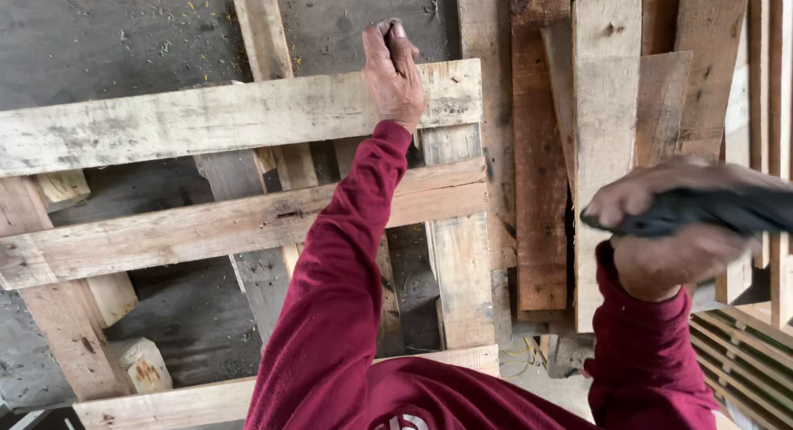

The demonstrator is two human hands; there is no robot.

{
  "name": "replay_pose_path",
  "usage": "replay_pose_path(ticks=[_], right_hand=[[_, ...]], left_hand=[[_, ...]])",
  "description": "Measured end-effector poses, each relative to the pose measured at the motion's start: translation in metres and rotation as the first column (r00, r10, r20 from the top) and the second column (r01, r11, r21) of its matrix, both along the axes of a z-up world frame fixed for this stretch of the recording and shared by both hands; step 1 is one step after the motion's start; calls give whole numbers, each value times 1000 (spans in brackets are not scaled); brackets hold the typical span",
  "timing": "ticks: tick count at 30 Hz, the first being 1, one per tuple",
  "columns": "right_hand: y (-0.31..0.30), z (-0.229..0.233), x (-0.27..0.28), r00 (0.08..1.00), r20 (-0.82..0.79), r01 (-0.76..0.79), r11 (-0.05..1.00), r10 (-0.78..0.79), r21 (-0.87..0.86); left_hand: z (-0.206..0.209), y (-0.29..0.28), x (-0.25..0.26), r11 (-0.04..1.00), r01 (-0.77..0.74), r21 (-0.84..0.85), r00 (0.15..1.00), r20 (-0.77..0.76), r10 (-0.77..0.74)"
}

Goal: The person hammers nails into wooden planks using a hammer. They repeatedly pick up nails from a container and drive them into the wood to secure the planks together.

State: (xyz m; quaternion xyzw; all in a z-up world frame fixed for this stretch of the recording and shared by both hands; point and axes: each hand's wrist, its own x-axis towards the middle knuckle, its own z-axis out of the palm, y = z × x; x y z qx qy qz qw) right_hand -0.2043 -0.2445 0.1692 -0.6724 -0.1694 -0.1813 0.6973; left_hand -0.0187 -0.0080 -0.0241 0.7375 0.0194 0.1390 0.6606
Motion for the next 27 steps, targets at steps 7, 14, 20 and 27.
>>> replay_pose_path(ticks=[7, 14, 20, 27], right_hand=[[51, -82, -25, 273, -933, -70, 963, -233, -261], [73, -85, -40, 573, -698, 25, 860, -430, -509], [154, -38, -59, 511, -824, 239, 961, -244, -136], [311, -39, -71, 595, -801, 133, 991, -66, 17]], left_hand=[[0, -1, 5, 1000, 4, 1, 999, -34, -4], [-33, 2, 14, 997, -65, -36, 993, 93, 68], [-56, 0, 28, 952, -54, -301, 978, -207, -10], [36, 214, -44, 696, 148, -703, 972, -26, -233]])
